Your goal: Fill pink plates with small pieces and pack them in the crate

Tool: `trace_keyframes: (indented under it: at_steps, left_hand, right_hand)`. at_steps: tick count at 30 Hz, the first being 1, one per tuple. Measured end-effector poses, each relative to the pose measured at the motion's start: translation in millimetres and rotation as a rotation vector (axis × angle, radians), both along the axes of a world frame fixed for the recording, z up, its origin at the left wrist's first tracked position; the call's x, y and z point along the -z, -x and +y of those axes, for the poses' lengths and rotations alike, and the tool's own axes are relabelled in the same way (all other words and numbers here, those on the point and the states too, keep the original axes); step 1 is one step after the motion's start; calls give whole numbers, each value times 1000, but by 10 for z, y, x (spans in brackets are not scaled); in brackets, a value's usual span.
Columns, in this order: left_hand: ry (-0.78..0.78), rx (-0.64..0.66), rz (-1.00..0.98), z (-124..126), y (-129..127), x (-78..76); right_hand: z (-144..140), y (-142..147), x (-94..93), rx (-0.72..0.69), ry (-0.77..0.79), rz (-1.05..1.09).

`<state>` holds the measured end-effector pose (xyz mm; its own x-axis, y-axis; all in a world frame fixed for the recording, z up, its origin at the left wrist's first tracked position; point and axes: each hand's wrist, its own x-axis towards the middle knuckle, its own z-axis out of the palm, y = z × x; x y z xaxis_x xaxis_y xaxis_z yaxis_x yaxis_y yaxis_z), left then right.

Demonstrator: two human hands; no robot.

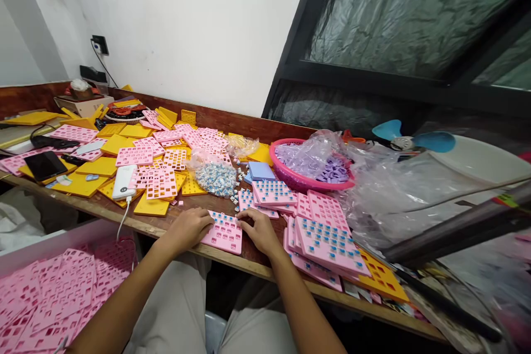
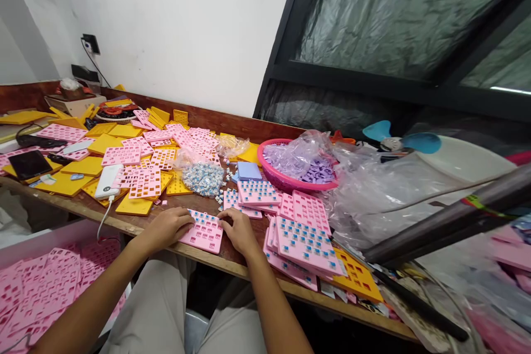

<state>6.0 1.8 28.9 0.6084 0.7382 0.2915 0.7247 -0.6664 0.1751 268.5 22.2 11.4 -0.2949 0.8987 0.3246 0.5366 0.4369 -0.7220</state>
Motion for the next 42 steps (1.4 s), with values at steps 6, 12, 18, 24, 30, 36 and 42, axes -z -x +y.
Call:
trace_keyframes:
  at_steps: [6,12,18,24,30,36,42]
  left_hand:
    - [19,25,-27,55,21,14]
    - [-48,-29,14,-13,-48,67]
    - [-121,-98,109,-164,-122,158]
    - [-136,-58,18,-311,-68,196]
    - [-56,-96,-282,120,-117,-25]
    - [111,-82,-213,961,-562,-134]
    - [197,-21,-27,1350,-927,-93]
  right_hand:
    - [17,7,47,17,-48,-22]
    - [-91,35,52,-12,-282,-453]
    - [-350,43,70,-53,-396,-695]
    - [-49,-35,-140,86,-201,-398]
    - [262,209,-333,230,-91,-715]
    - [267,309,-242,242,-72,-818]
    - [282,195,-140,219,-136,-715]
